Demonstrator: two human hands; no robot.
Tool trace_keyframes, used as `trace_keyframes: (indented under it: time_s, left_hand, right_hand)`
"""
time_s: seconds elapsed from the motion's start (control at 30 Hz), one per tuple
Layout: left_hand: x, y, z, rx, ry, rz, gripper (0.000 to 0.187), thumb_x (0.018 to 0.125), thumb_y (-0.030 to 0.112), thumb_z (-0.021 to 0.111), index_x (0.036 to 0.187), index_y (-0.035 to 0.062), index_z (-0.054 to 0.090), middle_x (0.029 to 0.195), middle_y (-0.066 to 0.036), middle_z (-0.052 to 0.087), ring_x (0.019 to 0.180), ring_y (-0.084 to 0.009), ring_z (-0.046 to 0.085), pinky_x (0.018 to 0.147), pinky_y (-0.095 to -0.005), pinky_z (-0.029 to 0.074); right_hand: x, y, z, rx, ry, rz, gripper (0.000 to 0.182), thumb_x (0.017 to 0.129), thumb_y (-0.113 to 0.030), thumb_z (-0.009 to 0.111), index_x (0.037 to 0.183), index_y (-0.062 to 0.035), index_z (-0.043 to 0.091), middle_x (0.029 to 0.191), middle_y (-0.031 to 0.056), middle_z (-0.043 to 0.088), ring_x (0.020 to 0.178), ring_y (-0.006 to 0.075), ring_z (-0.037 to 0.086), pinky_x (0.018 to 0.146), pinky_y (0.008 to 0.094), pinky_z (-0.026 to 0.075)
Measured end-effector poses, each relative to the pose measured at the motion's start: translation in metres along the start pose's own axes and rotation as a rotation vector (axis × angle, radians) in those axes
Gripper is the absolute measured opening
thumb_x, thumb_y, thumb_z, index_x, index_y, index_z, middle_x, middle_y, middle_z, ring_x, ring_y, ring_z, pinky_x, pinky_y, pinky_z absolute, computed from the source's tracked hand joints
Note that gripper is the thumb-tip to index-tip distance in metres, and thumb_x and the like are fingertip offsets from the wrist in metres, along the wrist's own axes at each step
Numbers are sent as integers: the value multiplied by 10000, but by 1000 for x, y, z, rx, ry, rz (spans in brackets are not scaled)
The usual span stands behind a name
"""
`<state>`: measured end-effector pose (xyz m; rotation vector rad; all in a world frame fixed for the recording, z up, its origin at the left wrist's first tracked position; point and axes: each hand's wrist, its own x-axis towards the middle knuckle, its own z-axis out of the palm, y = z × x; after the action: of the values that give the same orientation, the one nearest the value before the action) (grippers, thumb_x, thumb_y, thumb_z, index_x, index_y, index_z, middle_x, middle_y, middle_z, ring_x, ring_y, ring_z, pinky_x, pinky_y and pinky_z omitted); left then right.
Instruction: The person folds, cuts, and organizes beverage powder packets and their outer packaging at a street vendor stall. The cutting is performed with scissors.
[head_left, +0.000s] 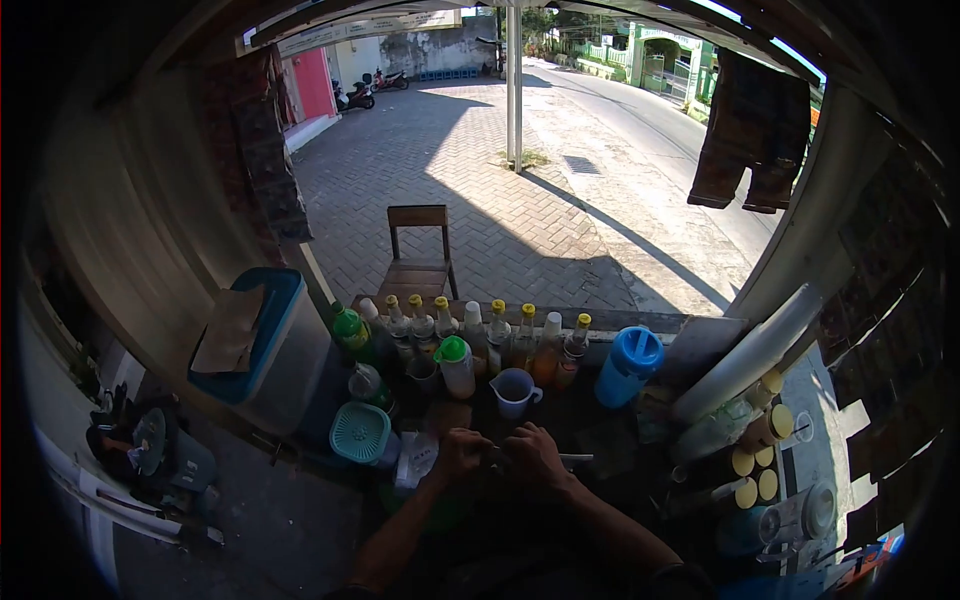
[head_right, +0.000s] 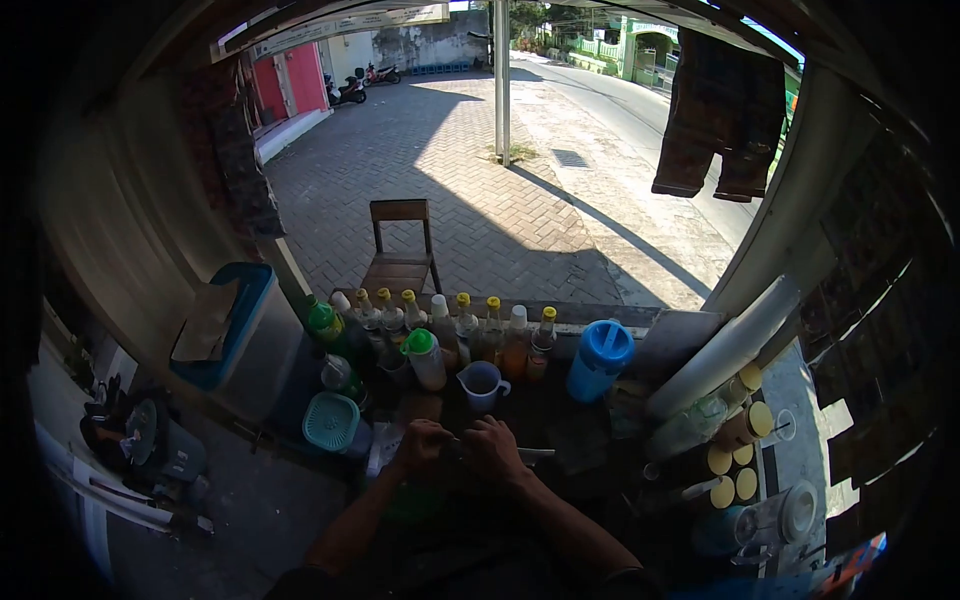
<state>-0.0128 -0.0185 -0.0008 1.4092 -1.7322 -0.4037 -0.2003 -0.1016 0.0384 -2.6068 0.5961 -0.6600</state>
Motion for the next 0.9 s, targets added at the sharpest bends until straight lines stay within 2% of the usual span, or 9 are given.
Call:
trace_keyframes:
  time_s: [0.17, 0.23, 0.33, 0.37, 0.4, 0.5, 0.67, 0.7, 0.9]
  left_hand:
    - [3, 22, -2, -159, 11, -217, 92, 735, 3, 638, 816, -7, 681, 792, -102, 612, 770, -225, 626, 696, -301, 474]
    - [3, 19, 0, -169, -9, -242, 76, 753, -13, 638, 820, -17, 673, 798, -97, 596, 775, -210, 618, 685, -292, 467]
    - [3, 16, 4, -135, 49, -204, 76, 772, 38, 665, 809, -28, 655, 793, -112, 599, 739, -224, 622, 645, -309, 471]
    - [3, 16, 5, -129, 59, -226, 70, 778, 32, 661, 804, -30, 642, 792, -109, 597, 731, -219, 616, 634, -314, 464]
    - [5, 16, 6, -123, 73, -248, 68, 783, 27, 658, 800, -31, 628, 790, -106, 596, 723, -214, 609, 622, -319, 457]
    - [6, 15, 12, -138, 96, -293, 62, 817, 24, 641, 793, -26, 614, 777, -98, 589, 706, -189, 588, 605, -312, 433]
    - [1, 12, 28, -161, 221, -401, 132, 856, 65, 648, 770, -24, 601, 728, -85, 565, 635, -159, 541, 584, -298, 411]
    - [3, 22, 28, -149, 245, -433, 175, 866, 92, 655, 754, -25, 588, 710, -82, 551, 606, -162, 521, 564, -299, 397]
    - [-6, 20, 23, -79, 139, -554, 224, 881, 142, 655, 757, -23, 567, 686, -89, 526, 615, -165, 523, 573, -316, 413]
  right_hand:
    - [-3, 6, 22, 59, 45, 49, 177, 711, -234, 723, 750, -72, 663, 797, 78, 607, 849, 270, 568, 748, 389, 465]
    - [-5, 6, 17, 148, -24, 97, 223, 709, -250, 732, 845, -78, 692, 875, 79, 627, 892, 261, 567, 791, 386, 458]
    - [-25, -1, -25, 55, 102, 116, 265, 726, -274, 714, 911, -86, 695, 959, 71, 629, 970, 258, 561, 863, 384, 439]
    - [-35, 6, -40, 14, 36, 196, 328, 719, -272, 718, 997, -100, 698, 1045, 58, 625, 1009, 249, 548, 906, 384, 416]
    - [-47, 14, -50, -50, 33, 250, 292, 717, -258, 716, 972, -116, 709, 1047, 52, 632, 1004, 246, 554, 882, 384, 425]
    - [-72, 39, -73, -64, -23, 380, 233, 732, -175, 696, 958, -121, 717, 996, 54, 646, 949, 250, 579, 819, 375, 461]
    - [-91, 61, -60, 66, 174, 290, 110, 762, -49, 651, 857, -68, 705, 813, 86, 631, 816, 274, 603, 722, 368, 507]
    - [-89, 59, -63, 52, 120, 308, 67, 777, -59, 648, 828, -55, 691, 796, 95, 619, 820, 276, 603, 729, 376, 505]
    - [-89, 58, -62, 21, 93, 262, 162, 730, -15, 616, 878, -27, 680, 847, 103, 637, 856, 282, 604, 768, 372, 506]
